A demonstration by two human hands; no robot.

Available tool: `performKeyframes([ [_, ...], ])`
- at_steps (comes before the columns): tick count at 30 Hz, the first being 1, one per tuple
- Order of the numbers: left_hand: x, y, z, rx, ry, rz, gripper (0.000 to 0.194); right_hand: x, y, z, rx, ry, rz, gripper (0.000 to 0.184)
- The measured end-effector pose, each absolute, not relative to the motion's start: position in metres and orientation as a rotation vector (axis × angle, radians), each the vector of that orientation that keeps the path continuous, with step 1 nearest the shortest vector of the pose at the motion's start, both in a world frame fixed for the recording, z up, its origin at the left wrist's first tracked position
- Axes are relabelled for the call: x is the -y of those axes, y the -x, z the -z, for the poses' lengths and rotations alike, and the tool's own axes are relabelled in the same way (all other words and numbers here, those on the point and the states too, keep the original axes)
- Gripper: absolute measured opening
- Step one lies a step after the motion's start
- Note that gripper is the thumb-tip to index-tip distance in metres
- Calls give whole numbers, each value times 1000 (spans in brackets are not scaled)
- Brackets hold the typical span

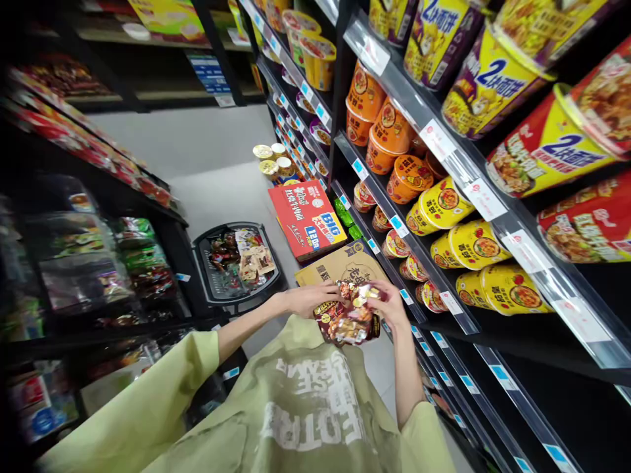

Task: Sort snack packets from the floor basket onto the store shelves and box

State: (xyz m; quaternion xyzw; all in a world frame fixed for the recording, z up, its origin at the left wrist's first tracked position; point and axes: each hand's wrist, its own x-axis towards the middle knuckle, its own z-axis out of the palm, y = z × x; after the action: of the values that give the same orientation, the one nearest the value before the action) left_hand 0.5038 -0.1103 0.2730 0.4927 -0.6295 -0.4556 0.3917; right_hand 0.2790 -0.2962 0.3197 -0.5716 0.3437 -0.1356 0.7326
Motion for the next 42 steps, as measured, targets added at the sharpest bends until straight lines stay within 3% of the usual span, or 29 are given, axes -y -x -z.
performKeyframes([
  [6,135,-496,-276,1415,-1047,1317,60,231,-278,-281,-817,1291,236,44],
  [9,138,-488,-271,1344,-1009,1369,62,217,-267,-275,-788,1267,272,53],
  [13,141,-482,-272,1326,-1023,1343,78,208,-259,-275,-833,1150,281,71],
  [18,131,-485,-267,1189,-1204,1213,99,205,-258,-273,-914,1062,375,68],
  [21,110,-476,-252,768,-1257,1276,93,203,-257,-270,-908,998,412,62],
  [25,80,-439,-241,222,-1021,1455,65,193,-257,-263,-932,933,433,64],
  [27,73,-417,-243,86,-965,1447,61,185,-261,-260,-941,905,434,65],
  [34,79,-385,-251,-91,-1008,1405,69,161,-272,-259,-980,852,466,51],
  [42,68,-385,-252,-177,-913,1629,76,160,-245,-277,-994,909,594,56],
])
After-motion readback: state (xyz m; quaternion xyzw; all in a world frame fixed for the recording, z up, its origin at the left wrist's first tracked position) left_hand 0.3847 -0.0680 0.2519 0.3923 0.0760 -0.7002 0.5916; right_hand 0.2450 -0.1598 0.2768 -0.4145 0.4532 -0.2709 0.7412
